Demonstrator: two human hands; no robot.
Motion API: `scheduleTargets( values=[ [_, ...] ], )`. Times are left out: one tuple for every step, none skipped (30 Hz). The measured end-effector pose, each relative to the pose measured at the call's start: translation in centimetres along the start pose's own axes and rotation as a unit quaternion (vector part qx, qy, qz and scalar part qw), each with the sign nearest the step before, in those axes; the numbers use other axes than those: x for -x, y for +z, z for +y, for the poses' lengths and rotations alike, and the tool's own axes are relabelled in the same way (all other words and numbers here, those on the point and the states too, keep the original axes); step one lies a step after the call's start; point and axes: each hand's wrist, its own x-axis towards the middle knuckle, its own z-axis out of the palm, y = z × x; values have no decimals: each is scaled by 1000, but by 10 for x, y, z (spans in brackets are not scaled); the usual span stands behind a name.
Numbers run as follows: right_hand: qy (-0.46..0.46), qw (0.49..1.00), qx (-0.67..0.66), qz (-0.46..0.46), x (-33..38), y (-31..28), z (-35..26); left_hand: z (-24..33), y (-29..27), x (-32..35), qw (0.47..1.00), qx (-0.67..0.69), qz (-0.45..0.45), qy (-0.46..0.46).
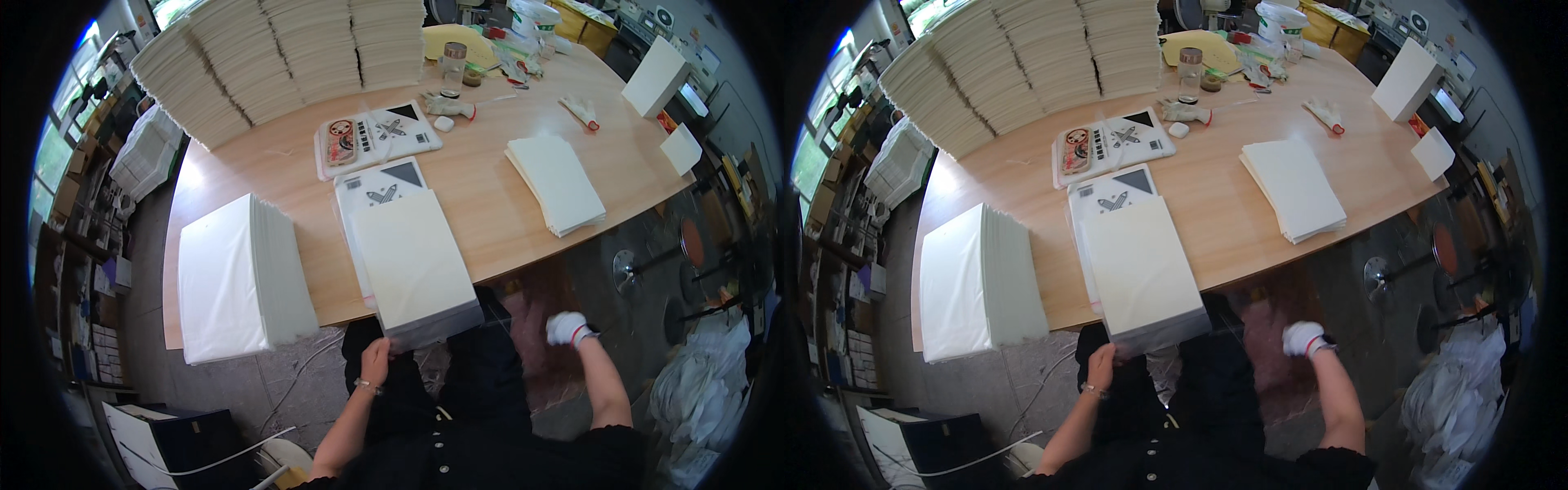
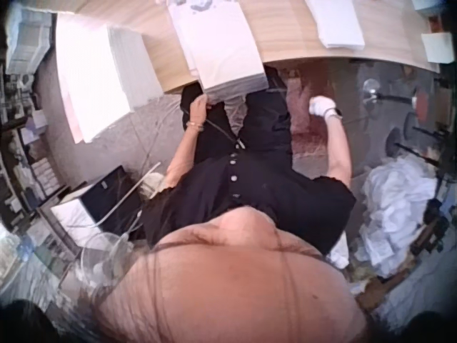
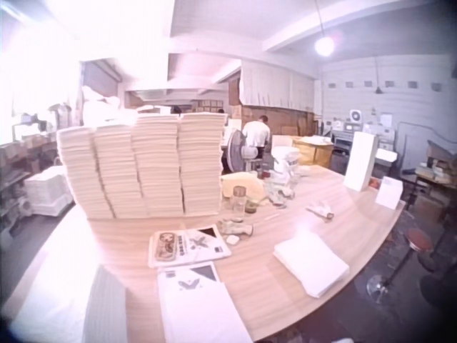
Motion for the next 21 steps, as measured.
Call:
scheduleTargets(
  values=[
    [-92, 993, 43, -53, 15, -3, -21, 14, 0, 1, 989, -99, 62, 89],
    [-180, 974, 77, -114, 28, 4, -40, 29, 0, 4, 957, -203, 117, 168],
    [-245, 969, -31, 14, 26, 17, -55, 38, 1, 3, 910, -300, 160, 238],
    [-301, 932, -139, 146, 19, 25, -73, 45, 3, 0, 844, -391, 200, 308],
    [-345, 903, -196, 165, 16, 13, -100, 46, 3, -3, 821, -442, 180, 313],
    [-388, 866, -253, 187, 14, -7, -126, 49, 6, -5, 801, -464, 147, 349],
    [-350, 878, -309, 108, 12, -26, -145, 53, 8, -6, 776, -486, 114, 384],
    [-310, 879, -360, 29, 11, -38, -157, 58, 7, -8, 749, -506, 82, 420],
    [-408, 848, -305, 146, -4, -18, -154, 57, 3, -10, 747, -495, 37, 442],
    [-458, 828, -274, 172, -7, -19, -148, 57, 1, -12, 740, -472, 10, 479],
    [-504, 805, -241, 198, -10, -21, -142, 57, -3, -14, 745, -461, 0, 482],
    [-548, 779, -207, 224, -14, -22, -139, 58, -5, -15, 750, -450, -11, 485],
    [-569, 756, -219, 240, -15, -24, -138, 60, -4, -13, 749, -452, -14, 484],
    [-574, 757, -217, 225, -14, -25, -136, 64, -3, -11, 748, -455, -18, 483],
    [-579, 757, -215, 211, -12, -27, -135, 67, -2, -10, 747, -457, -23, 483],
    [-586, 757, -212, 199, -11, -29, -135, 68, -1, -10, 750, -455, -27, 479],
    [-574, 772, -226, 153, -9, -27, -133, 68, -1, -10, 754, -453, -31, 475],
    [-568, 773, -246, 142, -10, -21, -130, 68, -1, -10, 757, -451, -35, 472],
    [-562, 773, -264, 132, -12, -18, -129, 68, -2, -10, 766, -447, -38, 461],
    [-556, 772, -282, 122, -14, -16, -129, 66, -3, -11, 774, -443, -42, 451],
    [-516, 803, -288, 75, -13, -14, -127, 63, -4, -13, 782, -439, -46, 441]
  ],
)
